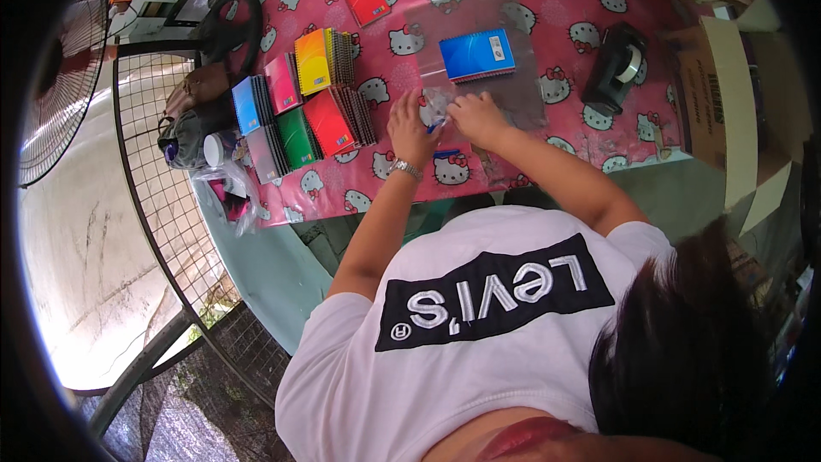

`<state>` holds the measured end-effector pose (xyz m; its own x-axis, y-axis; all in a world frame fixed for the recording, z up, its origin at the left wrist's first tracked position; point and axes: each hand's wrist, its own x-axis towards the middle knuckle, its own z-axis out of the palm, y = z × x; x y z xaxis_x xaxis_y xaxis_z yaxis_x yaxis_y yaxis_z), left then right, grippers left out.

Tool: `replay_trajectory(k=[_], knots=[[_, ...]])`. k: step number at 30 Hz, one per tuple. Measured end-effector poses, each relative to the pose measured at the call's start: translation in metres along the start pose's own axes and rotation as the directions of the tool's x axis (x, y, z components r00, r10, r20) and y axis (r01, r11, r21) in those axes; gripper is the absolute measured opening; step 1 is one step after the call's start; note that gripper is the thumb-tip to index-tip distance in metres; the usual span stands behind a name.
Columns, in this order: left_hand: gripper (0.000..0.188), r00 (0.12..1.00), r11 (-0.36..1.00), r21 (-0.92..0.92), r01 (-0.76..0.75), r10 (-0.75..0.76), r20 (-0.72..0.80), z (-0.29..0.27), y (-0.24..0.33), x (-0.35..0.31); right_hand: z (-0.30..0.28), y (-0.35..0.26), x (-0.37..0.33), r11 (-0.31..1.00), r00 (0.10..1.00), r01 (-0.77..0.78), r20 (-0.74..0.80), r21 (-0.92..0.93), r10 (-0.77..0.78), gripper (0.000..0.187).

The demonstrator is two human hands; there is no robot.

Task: The person places stacks of small colorful books into plastic bags and seals them with tape by hand.

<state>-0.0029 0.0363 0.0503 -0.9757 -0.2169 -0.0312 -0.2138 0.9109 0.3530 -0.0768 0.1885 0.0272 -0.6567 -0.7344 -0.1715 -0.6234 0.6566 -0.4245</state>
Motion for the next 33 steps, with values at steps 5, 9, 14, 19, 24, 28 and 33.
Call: replay_trajectory(k=[5, 9, 14, 19, 24, 28, 33], knots=[[0.037, 0.942, 0.912, -0.353, -0.209, 0.285, 0.178, 0.024, -0.016, 0.016, 0.010, 0.002, -0.025, 0.988, 0.977, 0.064, -0.212, 0.139, -0.034, 0.021], [0.020, 0.972, 0.826, -0.553, 0.108, 0.029, 0.233, 0.022, -0.010, 0.015, 0.024, 0.026, -0.037, 0.972, 0.956, 0.010, -0.286, 0.236, 0.060, 0.018], [0.049, 0.992, 0.848, -0.529, -0.013, 0.076, 0.099, 0.027, -0.016, 0.013, 0.021, 0.038, -0.013, 0.821, 0.963, -0.152, -0.105, 0.550, 0.249, 0.027], [0.050, 0.987, 0.973, -0.182, 0.146, -0.130, 0.096, 0.023, -0.026, -0.013, 0.000, 0.034, 0.003, 0.812, 0.961, -0.262, 0.219, 0.522, 0.169, 0.031], [0.029, 0.976, 0.985, -0.006, 0.170, -0.168, 0.137, 0.030, -0.065, -0.061, 0.032, 0.041, 0.013, 0.776, 0.956, -0.292, 0.153, 0.559, 0.250, 0.028], [0.021, 0.929, 0.777, -0.514, 0.363, -0.347, 0.131, 0.034, -0.080, -0.069, 0.019, 0.007, 0.002, 0.891, 0.913, -0.405, 0.141, 0.205, 0.383, 0.021], [0.019, 0.953, 0.654, -0.701, 0.284, -0.276, 0.129, 0.031, -0.038, -0.031, 0.001, -0.002, -0.005, 0.844, 0.870, -0.485, 0.222, 0.229, 0.439, 0.025]])
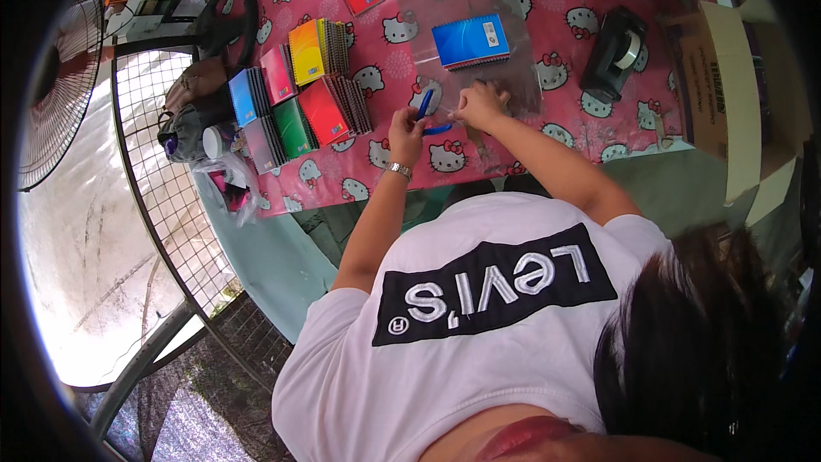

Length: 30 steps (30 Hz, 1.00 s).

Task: The person places stacks of small colorful books into plastic bags and seals them with tape by hand.

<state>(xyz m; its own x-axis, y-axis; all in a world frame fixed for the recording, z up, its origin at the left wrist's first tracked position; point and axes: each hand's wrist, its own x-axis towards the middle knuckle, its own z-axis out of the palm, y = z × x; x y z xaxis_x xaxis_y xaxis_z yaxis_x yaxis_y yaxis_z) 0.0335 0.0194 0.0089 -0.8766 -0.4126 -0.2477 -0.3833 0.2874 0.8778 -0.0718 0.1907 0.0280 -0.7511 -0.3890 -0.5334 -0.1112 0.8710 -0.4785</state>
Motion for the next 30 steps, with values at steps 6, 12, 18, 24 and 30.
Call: replay_trajectory(k=[6, 12, 18, 24, 30], knots=[[0.014, 0.991, 0.912, 0.398, -0.100, 0.057, 0.118, -0.008, -0.010, 0.006, 0.003, 0.013, 0.012, 0.983, 0.999, -0.018, 0.041, 0.184, 0.010, 0.028], [0.018, 0.994, 0.959, 0.284, 0.018, -0.048, 0.098, -0.021, -0.004, -0.003, 0.000, 0.011, 0.012, 0.994, 0.995, -0.037, 0.092, 0.107, 0.027, 0.022], [0.022, 0.979, 0.952, 0.305, -0.035, -0.029, 0.203, -0.017, 0.005, 0.013, 0.004, -0.006, -0.002, 0.998, 0.998, -0.064, -0.018, 0.007, 0.064, 0.035], [0.022, 0.970, 0.745, 0.662, -0.082, -0.093, 0.225, -0.021, 0.008, 0.012, 0.005, 0.005, 0.004, 0.991, 0.997, -0.027, -0.063, 0.130, 0.035, 0.037], [0.022, 0.949, 0.844, 0.534, -0.045, -0.131, 0.287, -0.028, 0.027, 0.018, -0.004, 0.023, 0.015, 0.961, 0.998, -0.030, 0.063, 0.274, 0.013, 0.025]])
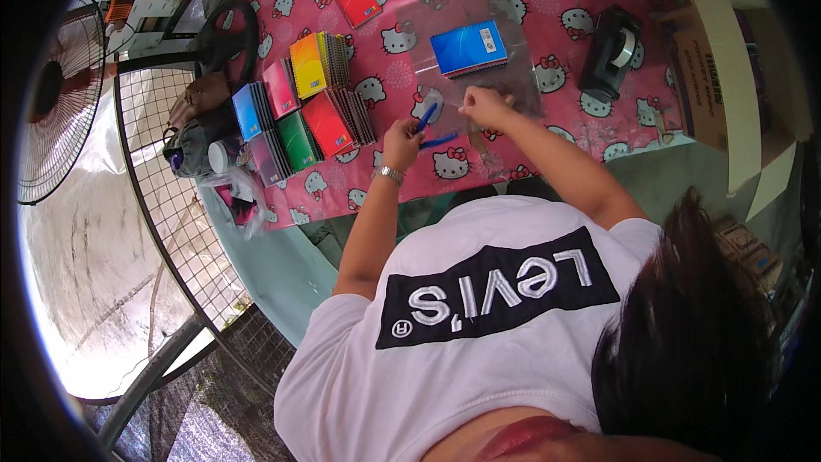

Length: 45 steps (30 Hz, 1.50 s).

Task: The person places stacks of small colorful books into plastic bags and seals them with tape by hand.

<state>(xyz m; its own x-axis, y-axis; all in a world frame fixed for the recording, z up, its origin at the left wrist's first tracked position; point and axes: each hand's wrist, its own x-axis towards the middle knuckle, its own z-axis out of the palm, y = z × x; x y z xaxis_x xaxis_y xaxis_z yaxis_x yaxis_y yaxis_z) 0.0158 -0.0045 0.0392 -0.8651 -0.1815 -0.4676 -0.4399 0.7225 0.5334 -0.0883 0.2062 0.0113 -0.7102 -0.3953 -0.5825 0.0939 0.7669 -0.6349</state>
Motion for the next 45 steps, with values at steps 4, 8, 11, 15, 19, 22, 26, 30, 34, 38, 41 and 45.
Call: replay_trajectory(k=[4, 8, 11, 15, 19, 22, 26, 30, 34, 38, 41, 45], knots=[[0.021, 0.998, 0.972, 0.234, 0.010, -0.023, 0.051, 0.000, 0.008, 0.013, -0.002, -0.007, 0.001, 0.998, 0.998, -0.066, -0.003, 0.000, 0.066, 0.019], [0.023, 0.996, 0.914, 0.402, 0.051, -0.075, 0.046, -0.002, 0.022, 0.012, -0.001, -0.004, -0.002, 0.999, 0.999, 0.010, -0.040, -0.046, -0.012, 0.016], [0.021, 0.853, 0.901, 0.373, -0.219, 0.363, -0.376, 0.004, 0.045, 0.013, 0.000, -0.010, -0.014, 0.924, 0.947, 0.232, -0.145, -0.306, -0.286, 0.012], [0.019, 0.691, 0.744, 0.424, -0.516, 0.654, -0.308, -0.001, 0.073, 0.031, -0.009, -0.014, -0.034, 0.619, 0.634, 0.469, -0.248, -0.630, -0.733, 0.017], [0.005, 0.892, 0.940, -0.073, -0.333, 0.289, -0.349, -0.012, 0.049, 0.050, -0.047, 0.017, -0.037, 0.608, 0.647, 0.296, -0.313, -0.737, -0.695, 0.011], [0.017, 0.950, 0.921, -0.386, -0.051, -0.074, -0.303, -0.018, 0.041, 0.061, -0.106, 0.005, -0.017, 0.727, 0.715, 0.371, -0.323, -0.577, -0.621, 0.005], [0.049, 0.753, 0.951, 0.258, -0.170, 0.295, -0.588, 0.021, 0.072, 0.064, -0.157, 0.001, 0.039, 0.840, 0.893, 0.348, -0.125, -0.415, -0.432, 0.005], [0.058, 0.626, 0.601, 0.601, -0.527, 0.753, -0.203, 0.062, 0.109, 0.038, -0.160, 0.008, 0.057, 0.902, 0.935, 0.340, -0.005, -0.266, -0.354, 0.008], [0.062, 0.450, 0.280, 0.600, -0.750, 0.880, 0.151, 0.078, 0.097, 0.025, -0.153, 0.003, 0.049, 0.934, 0.942, 0.331, 0.001, -0.135, -0.334, 0.010], [0.067, 0.828, 0.682, 0.546, -0.487, 0.559, 0.041, 0.060, 0.086, 0.043, -0.156, 0.011, 0.059, 0.924, 0.947, 0.312, 0.003, -0.222, -0.320, 0.011], [0.071, 0.829, 0.680, 0.592, -0.432, 0.558, -0.036, 0.053, 0.086, 0.055, -0.160, 0.016, 0.067, 0.920, 0.946, 0.324, 0.057, -0.221, -0.320, 0.012], [0.070, 0.838, 0.737, 0.554, -0.387, 0.532, -0.121, 0.060, 0.087, 0.060, -0.175, 0.024, 0.061, 0.943, 0.928, 0.308, 0.177, 0.128, -0.328, 0.016]])
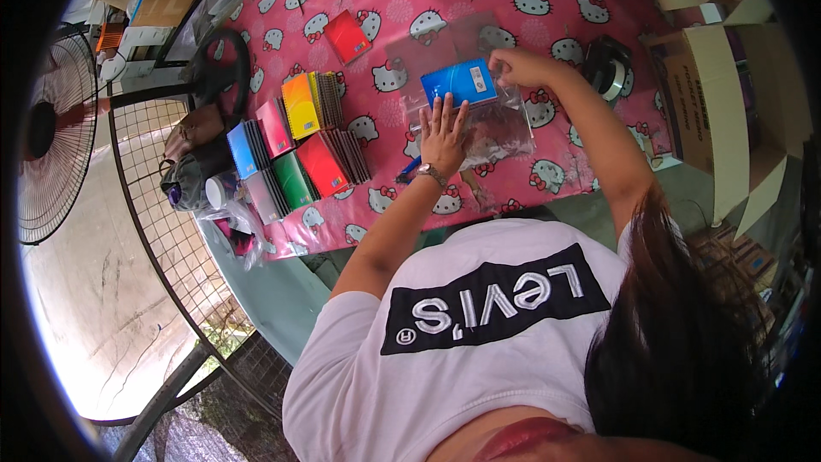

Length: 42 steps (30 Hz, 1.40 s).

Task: The person places stacks of small colorful books into plastic bags and seals them with tape by hand.

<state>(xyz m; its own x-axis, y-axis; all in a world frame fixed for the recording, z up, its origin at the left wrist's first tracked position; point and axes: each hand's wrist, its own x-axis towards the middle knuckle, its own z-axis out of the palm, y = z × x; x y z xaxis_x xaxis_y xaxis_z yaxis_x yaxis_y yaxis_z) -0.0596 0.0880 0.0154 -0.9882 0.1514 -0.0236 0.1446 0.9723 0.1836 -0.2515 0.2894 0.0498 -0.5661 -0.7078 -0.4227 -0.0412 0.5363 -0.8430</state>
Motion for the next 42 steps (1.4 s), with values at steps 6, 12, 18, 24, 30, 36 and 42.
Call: replay_trajectory(k=[6, 12, 18, 24, 30, 36, 42], knots=[[0.072, 0.999, 0.999, -0.017, 0.030, -0.030, 0.035, -0.004, 0.007, 0.003, -0.043, 0.025, -0.017, 0.969, 0.959, -0.218, -0.209, -0.120, 0.190, 0.020], [0.065, 0.999, 0.999, -0.028, 0.033, -0.033, 0.022, -0.005, 0.013, 0.006, 0.038, -0.027, 0.045, 0.898, 0.904, 0.199, -0.280, -0.392, -0.323, 0.040], [0.067, 0.999, 0.997, -0.056, 0.052, -0.052, 0.005, -0.008, 0.021, 0.011, 0.055, -0.037, 0.038, 0.781, 0.949, 0.047, -0.217, -0.623, -0.230, 0.056], [0.070, 0.998, 0.995, -0.071, 0.070, -0.069, 0.010, -0.014, 0.018, 0.008, 0.000, -0.012, -0.019, 0.936, 0.980, -0.141, -0.180, -0.324, 0.086, 0.066], [0.077, 0.995, 0.998, -0.017, 0.059, -0.057, 0.078, -0.017, 0.020, 0.012, -0.039, -0.001, 0.040, 0.869, 0.928, -0.095, -0.359, -0.485, -0.099, 0.044], [0.080, 0.992, 0.998, -0.013, 0.056, -0.054, 0.110, -0.019, 0.018, 0.012, 0.009, 0.003, 0.123, 0.639, 0.832, -0.032, -0.374, -0.769, -0.409, 0.020], [0.082, 0.996, 0.997, -0.054, 0.057, -0.053, 0.076, -0.017, 0.015, 0.009, 0.007, -0.001, 0.127, 0.449, 0.785, 0.152, -0.169, -0.881, -0.597, 0.009]])
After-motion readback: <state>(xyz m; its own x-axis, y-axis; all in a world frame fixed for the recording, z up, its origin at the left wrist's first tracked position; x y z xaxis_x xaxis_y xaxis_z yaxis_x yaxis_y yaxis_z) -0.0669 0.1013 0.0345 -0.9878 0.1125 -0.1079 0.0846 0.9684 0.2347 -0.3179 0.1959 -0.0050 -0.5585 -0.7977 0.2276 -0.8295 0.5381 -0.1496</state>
